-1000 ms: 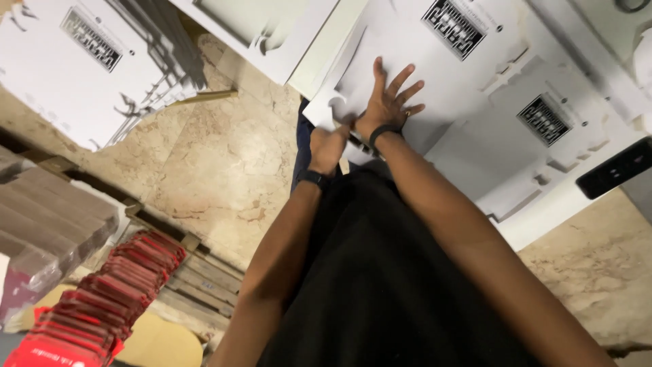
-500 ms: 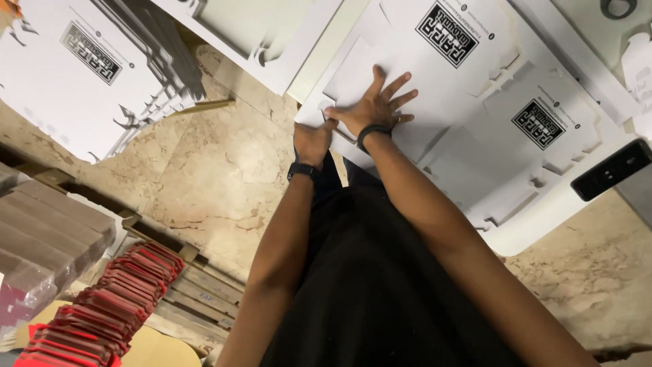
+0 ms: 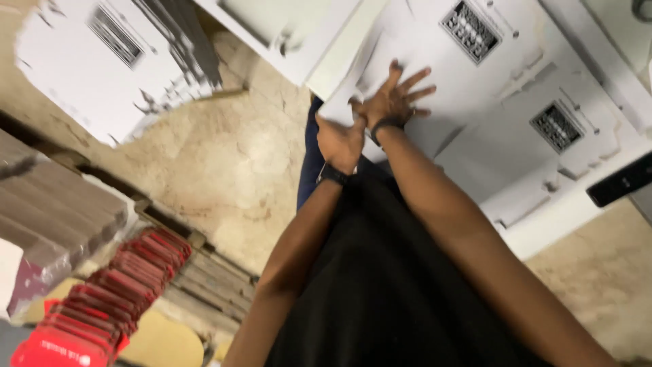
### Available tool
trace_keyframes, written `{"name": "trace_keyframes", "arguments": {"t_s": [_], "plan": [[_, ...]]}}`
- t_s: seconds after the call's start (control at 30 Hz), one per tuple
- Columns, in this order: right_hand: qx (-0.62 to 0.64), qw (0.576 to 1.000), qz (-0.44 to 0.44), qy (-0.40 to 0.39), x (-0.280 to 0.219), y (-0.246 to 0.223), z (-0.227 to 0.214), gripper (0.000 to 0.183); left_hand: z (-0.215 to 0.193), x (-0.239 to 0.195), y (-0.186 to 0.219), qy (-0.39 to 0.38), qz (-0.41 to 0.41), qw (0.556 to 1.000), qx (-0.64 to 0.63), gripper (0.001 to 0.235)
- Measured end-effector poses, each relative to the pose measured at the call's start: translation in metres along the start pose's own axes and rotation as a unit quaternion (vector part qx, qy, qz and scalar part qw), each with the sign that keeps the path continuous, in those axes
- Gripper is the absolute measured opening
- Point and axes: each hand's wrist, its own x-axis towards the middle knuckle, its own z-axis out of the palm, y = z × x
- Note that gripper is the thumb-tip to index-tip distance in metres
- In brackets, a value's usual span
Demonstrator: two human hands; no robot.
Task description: The person is removing pre-cut cardboard pieces from larger sheets and stacking them neatly on a table in a packaging factory.
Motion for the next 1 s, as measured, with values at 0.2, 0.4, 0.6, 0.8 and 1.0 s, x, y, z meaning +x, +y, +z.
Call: {"name": "trace_keyframes", "arguments": {"t_s": [0.2, 0.4, 0.6, 0.8, 1.0], "plan": [[-0.015, 0.997, -0.079, -0.013, -0.014, 0.03, -0.011, 0.114, 0.01, 0.048, -0.048, -0.012, 0.024, 0.999, -0.034, 0.09], [0.413, 0.893, -0.085, 0.157, -0.015, 0.175, 0.021, 0.017, 0.001, 0.093, -0.069, 0.124, 0.39, 0.911, 0.045, 0.084], [0.812, 0.468, 0.32, -0.14, -0.084, 0.258, 0.147, 0.018, 0.055, 0.018, 0.016, -0.184, 0.704, 0.656, 0.199, 0.078], [0.952, 0.167, 0.255, 0.025, -0.073, 0.172, 0.135, 0.072, 0.144, -0.018, 0.019, -0.336, 0.652, 0.396, 0.553, 0.146], [0.878, 0.294, 0.363, 0.103, -0.093, 0.137, 0.039, 0.088, 0.165, -0.016, 0.026, -0.375, 0.544, 0.396, 0.637, 0.15]]}}
